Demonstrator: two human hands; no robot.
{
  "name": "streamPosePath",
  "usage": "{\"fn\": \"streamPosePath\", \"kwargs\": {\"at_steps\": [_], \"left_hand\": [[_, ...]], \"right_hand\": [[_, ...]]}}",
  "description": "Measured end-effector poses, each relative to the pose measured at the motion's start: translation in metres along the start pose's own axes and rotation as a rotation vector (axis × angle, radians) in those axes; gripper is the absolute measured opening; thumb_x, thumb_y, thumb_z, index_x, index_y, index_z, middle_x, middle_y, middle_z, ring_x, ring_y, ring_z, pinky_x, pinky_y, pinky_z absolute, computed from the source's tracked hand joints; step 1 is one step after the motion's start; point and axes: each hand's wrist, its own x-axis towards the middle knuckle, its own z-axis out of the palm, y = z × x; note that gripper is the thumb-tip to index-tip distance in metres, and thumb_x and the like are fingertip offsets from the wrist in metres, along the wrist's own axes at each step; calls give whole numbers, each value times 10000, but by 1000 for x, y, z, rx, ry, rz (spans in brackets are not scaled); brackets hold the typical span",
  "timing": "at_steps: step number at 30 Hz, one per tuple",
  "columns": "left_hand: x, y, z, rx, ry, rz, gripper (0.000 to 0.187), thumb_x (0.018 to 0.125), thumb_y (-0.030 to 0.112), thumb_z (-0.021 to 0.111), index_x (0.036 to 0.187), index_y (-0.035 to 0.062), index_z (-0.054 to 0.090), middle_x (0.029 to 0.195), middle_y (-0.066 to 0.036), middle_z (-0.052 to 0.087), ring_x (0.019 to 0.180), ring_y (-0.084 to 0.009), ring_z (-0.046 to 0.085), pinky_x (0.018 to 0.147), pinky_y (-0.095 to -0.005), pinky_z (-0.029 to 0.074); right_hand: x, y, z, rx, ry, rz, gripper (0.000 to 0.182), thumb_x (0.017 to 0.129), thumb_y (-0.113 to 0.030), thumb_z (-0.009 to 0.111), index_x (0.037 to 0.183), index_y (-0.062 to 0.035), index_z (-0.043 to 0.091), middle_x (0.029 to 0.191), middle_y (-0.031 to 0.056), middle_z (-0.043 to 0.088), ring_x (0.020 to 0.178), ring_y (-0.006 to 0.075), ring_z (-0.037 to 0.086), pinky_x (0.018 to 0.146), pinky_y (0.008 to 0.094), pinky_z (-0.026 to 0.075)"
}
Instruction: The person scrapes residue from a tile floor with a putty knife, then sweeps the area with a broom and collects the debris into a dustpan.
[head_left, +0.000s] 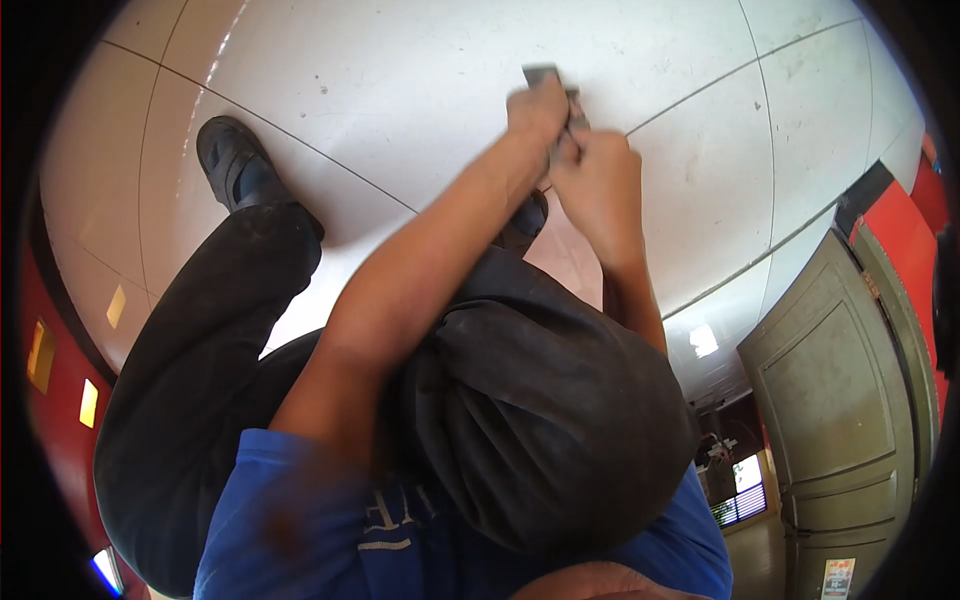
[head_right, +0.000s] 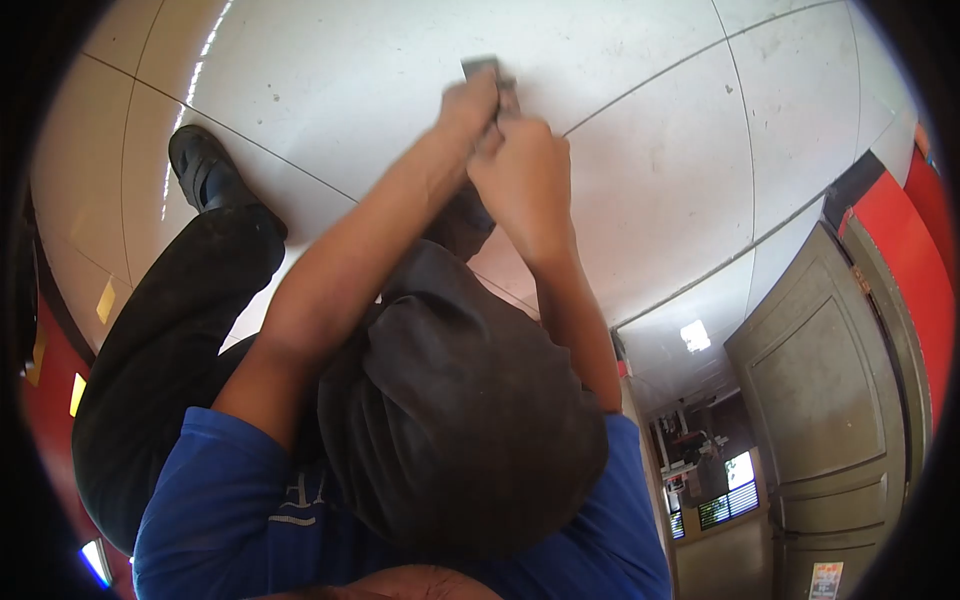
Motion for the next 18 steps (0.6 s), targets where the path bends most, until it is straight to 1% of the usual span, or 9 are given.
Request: {"fn": "streamPosePath", "kwargs": {"at_steps": [1, 4, 6, 7, 9, 12, 14, 16, 18], "left_hand": [[8, 22, 0, -145, -62, 36, 343, 999, 236, 382, 860, -14, 572, 687, -61, 560, 579, -149, 515, 534, -289, 453], [0, 33, -11, -287, -72, 9, 344, 1001, 216, 380, 858, -26, 577, 657, -60, 545, 578, -153, 513, 538, -308, 460], [-16, 0, -16, -52, -5, -28, 360, 1001, 214, 377, 926, -60, 598, 661, -70, 559, 581, -167, 520, 548, -322, 468], [-22, -5, -10, -134, 14, -78, 373, 991, 223, 389, 983, -74, 613, 664, -77, 571, 583, -175, 524, 554, -329, 471], [-12, 16, -4, -126, 4, -16, 370, 995, 230, 389, 955, -65, 609, 661, -78, 567, 581, -175, 522, 547, -323, 467], [2, 48, 4, -284, -70, 22, 362, 1008, 236, 374, 831, -17, 564, 653, -72, 544, 571, -172, 512, 537, -315, 461], [-11, 38, -6, -226, -52, -12, 361, 1008, 224, 369, 873, -37, 578, 666, -69, 539, 573, -174, 514, 532, -320, 462], [-13, -11, -15, -26, -3, -41, 379, 1008, 231, 371, 897, -57, 592, 668, -80, 543, 573, -178, 516, 529, -326, 466], [-13, -5, -7, -166, 30, -110, 370, 986, 227, 396, 902, -61, 612, 660, -88, 559, 567, -175, 517, 541, -338, 466]], "right_hand": [[18, -12, -1, 18, 7, 0, 201, 853, -120, 565, 900, 46, 668, 687, 274, 579, 596, 332, 650, 554, 403, 457], [14, -11, 8, 55, 61, -81, 206, 852, -119, 563, 905, 47, 674, 690, 271, 586, 605, 314, 662, 559, 393, 463], [-11, 2, 19, 79, 92, -126, 209, 852, -121, 562, 897, 50, 674, 687, 271, 585, 606, 302, 667, 559, 389, 464], [-14, 1, 17, 118, 119, -124, 186, 835, -91, 539, 821, 62, 644, 703, 277, 595, 651, 382, 638, 593, 437, 475], [-6, -8, 2, 107, 39, 28, 188, 826, -58, 511, 743, 82, 606, 735, 291, 601, 716, 476, 602, 632, 482, 486], [32, -22, -7, 115, 62, 42, 190, 830, -65, 517, 764, 83, 617, 753, 294, 598, 735, 474, 607, 647, 485, 493], [10, -15, 7, 133, 120, -4, 184, 825, -70, 535, 763, 83, 616, 747, 299, 588, 724, 472, 606, 631, 471, 488], [-20, 11, 23, 62, 101, -113, 235, 875, -144, 548, 922, 53, 668, 670, 288, 572, 563, 346, 628, 552, 394, 453], [-12, 12, 26, 178, 224, -167, 250, 877, -157, 553, 939, 57, 664, 686, 300, 564, 559, 346, 618, 557, 384, 449]]}}
